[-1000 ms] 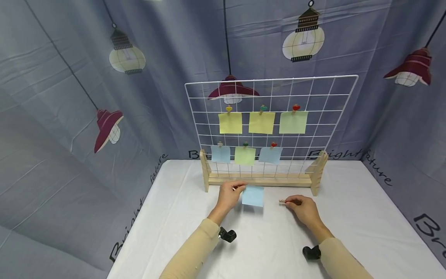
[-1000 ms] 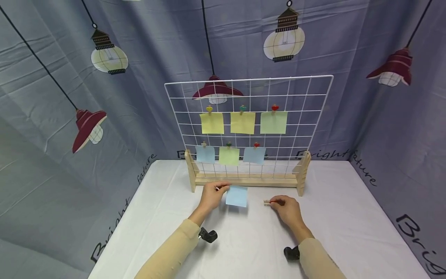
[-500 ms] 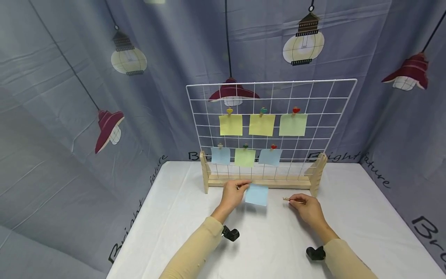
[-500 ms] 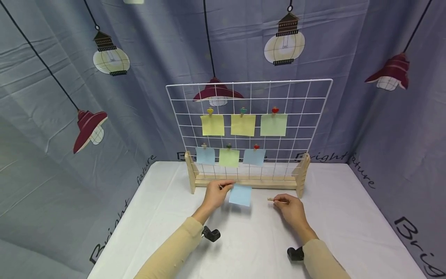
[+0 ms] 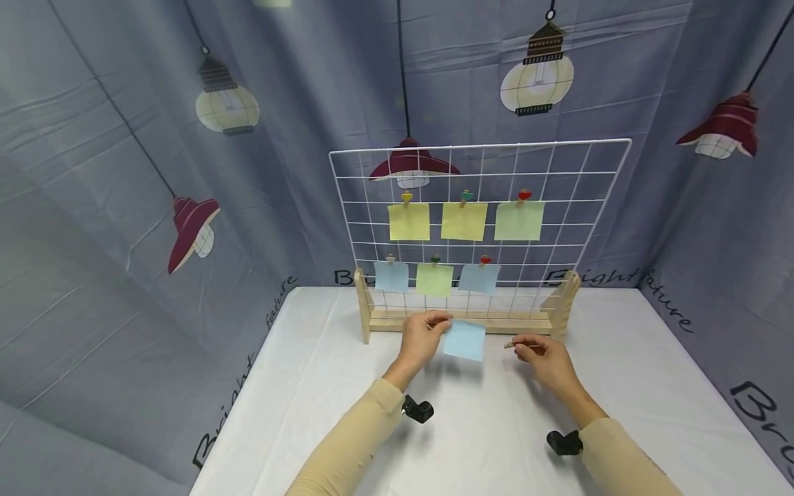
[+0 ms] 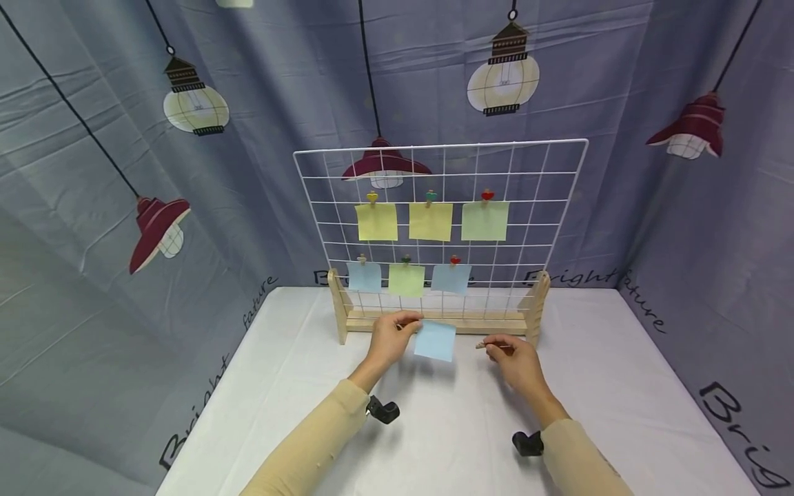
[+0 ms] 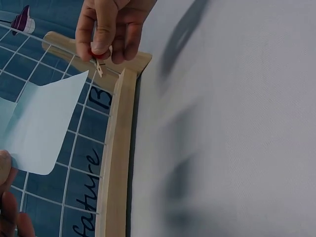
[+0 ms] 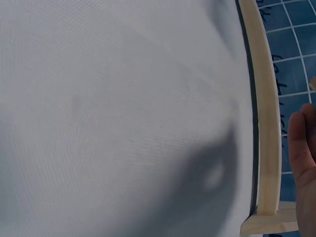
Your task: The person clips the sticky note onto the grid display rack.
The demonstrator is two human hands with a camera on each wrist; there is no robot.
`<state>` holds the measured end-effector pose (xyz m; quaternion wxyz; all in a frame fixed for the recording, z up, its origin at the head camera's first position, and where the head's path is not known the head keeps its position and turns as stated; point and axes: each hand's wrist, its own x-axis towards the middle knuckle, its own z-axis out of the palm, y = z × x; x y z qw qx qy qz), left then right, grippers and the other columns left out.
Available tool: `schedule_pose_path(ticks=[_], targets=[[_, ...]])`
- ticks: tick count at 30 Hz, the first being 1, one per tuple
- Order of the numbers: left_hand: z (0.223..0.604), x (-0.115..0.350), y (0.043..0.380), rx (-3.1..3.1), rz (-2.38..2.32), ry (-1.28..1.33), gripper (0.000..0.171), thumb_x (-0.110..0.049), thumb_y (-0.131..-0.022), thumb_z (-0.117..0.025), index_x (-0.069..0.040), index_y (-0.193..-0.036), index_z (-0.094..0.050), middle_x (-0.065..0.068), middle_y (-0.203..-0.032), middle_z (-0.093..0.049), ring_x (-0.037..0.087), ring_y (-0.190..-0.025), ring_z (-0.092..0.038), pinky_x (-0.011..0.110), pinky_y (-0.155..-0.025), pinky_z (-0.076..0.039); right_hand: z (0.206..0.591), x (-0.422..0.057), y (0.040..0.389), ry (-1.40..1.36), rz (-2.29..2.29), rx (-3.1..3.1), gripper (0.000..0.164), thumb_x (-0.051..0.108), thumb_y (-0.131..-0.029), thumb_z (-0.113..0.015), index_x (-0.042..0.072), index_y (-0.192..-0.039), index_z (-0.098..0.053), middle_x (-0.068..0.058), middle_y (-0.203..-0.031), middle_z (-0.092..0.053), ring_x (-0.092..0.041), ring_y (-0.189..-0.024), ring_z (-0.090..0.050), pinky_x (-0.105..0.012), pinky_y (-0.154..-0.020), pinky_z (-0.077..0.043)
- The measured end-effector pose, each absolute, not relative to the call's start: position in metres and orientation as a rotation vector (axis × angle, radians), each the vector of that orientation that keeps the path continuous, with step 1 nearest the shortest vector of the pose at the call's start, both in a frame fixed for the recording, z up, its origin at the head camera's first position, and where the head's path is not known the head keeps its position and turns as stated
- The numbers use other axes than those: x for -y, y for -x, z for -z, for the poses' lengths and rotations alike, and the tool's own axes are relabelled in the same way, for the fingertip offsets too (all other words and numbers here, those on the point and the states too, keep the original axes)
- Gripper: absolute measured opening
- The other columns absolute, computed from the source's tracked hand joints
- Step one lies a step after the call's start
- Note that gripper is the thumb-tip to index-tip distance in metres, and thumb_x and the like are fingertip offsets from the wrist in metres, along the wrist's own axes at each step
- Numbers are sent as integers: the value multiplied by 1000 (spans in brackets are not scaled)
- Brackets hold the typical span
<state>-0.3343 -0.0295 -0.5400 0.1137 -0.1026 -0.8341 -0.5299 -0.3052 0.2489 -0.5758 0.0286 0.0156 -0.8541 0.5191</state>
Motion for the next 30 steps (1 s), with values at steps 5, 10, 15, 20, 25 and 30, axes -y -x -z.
schedule_pose_path(ticks=[5,10,15,20,25,30], targets=[[538,25,337,2446,1578,314,15,-17,-95,-75,-15,-108,-82,-2,-96,-80,4,-84,-67,20,-72,-53,569,-251,305,-110,-1585,2616,30,13,-102,-66,0,-129,-68,-21,-117,-70,6,-91,-67,-25,-85,-60],[536,19,339,2443,1575,323,14,-16,-95,-75,-14,-108,-82,-1,-97,-80,2,-82,-67,20,-71,-54,562,-255,307,-79,-1593,2635,38,17,-102,-66,-1,-136,-64,-20,-114,-70,9,-88,-65,-27,-85,-60],[536,13,340,2454,1585,309,14,-17,-96,-75,-16,-107,-82,-3,-95,-79,1,-80,-66,19,-68,-53,554,-259,308,-99,-1616,2630,38,21,-102,-67,0,-133,-67,-22,-126,-70,11,-92,-63,-18,-83,-57],[533,8,342,2437,1612,297,14,-18,-95,-75,-14,-107,-82,-2,-94,-79,2,-80,-67,20,-69,-54,544,-262,310,-143,-1685,2610,38,23,-101,-68,2,-133,-68,-20,-129,-71,11,-96,-65,-11,-83,-54],[532,3,344,2443,1605,296,15,-20,-96,-75,-12,-107,-82,-2,-95,-80,3,-81,-68,20,-70,-54,535,-265,310,-171,-1728,2602,37,21,-101,-68,0,-132,-68,-15,-122,-75,2,-96,-70,-15,-85,-55],[529,-1,345,2448,1569,304,14,-18,-96,-75,-13,-107,-82,-1,-95,-80,3,-82,-70,20,-70,-54,525,-268,311,-172,-1729,2576,41,22,-101,-68,-2,-135,-65,-19,-126,-72,6,-95,-69,-11,-83,-54]])
